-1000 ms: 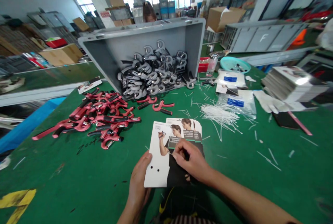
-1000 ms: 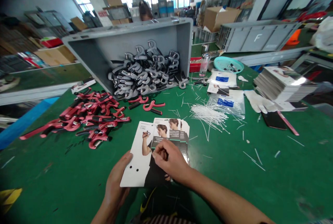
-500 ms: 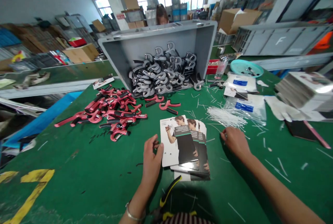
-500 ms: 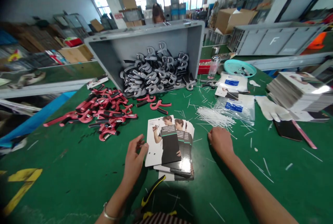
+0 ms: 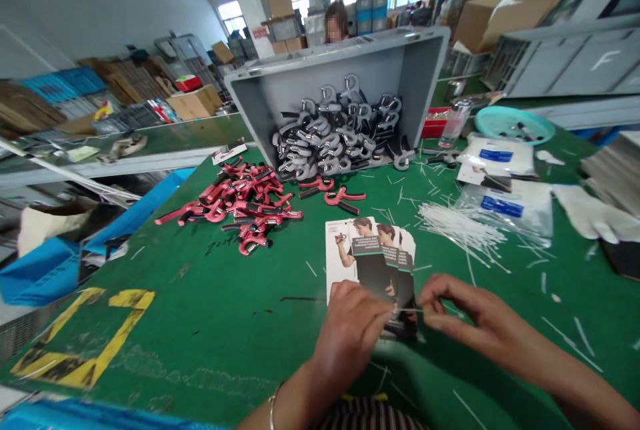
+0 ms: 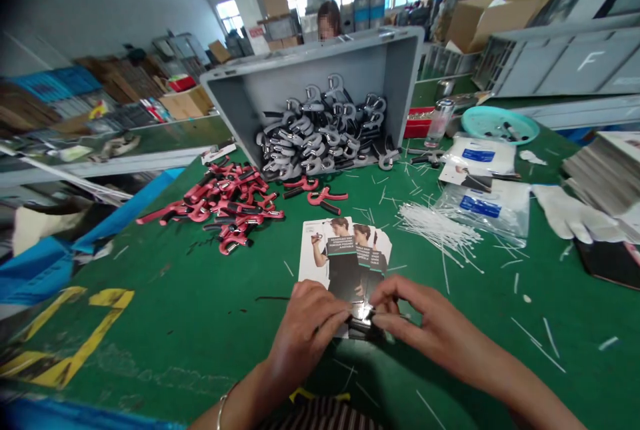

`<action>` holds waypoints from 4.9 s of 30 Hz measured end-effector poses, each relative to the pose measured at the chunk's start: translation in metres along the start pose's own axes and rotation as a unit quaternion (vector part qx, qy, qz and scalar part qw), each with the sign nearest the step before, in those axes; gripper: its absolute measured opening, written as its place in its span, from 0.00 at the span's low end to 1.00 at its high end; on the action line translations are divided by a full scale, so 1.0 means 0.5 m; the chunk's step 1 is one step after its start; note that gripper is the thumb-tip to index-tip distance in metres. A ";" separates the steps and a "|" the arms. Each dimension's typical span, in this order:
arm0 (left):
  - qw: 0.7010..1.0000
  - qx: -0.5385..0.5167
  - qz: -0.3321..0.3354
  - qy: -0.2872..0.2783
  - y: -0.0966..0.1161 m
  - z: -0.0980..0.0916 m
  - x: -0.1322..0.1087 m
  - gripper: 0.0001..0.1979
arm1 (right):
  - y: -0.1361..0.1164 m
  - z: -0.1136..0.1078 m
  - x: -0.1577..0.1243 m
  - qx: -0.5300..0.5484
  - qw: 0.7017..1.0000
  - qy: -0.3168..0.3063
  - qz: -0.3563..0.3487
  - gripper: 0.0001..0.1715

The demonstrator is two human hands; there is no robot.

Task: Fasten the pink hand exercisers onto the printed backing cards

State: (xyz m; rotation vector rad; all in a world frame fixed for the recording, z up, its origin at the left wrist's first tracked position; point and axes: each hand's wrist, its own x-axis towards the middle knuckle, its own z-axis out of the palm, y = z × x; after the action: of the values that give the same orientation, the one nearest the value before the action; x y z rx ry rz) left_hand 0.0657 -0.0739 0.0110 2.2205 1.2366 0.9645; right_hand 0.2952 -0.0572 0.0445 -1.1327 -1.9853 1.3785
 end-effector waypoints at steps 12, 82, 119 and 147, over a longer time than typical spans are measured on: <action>0.979 -0.009 -0.180 0.092 -0.056 -0.016 -0.071 0.14 | 0.066 0.117 0.066 0.216 0.966 0.137 0.048 0.13; 0.927 -0.247 -0.277 0.052 -0.149 -0.088 0.023 0.12 | 0.019 0.102 0.196 -0.158 0.939 0.210 -0.222 0.10; 0.837 -0.439 -0.328 0.017 -0.141 -0.075 0.027 0.11 | 0.037 0.064 0.219 0.167 0.986 -0.013 -0.008 0.14; 0.991 -0.108 -0.055 0.050 -0.153 -0.077 -0.048 0.13 | 0.043 0.074 0.257 0.239 0.969 -0.061 0.029 0.13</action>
State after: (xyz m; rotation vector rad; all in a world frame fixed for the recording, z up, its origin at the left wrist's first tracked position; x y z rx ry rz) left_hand -0.0147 -0.0537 -0.0214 1.9380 1.2202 1.1212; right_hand 0.2045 0.0333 0.0007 -0.9029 -1.5738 1.8656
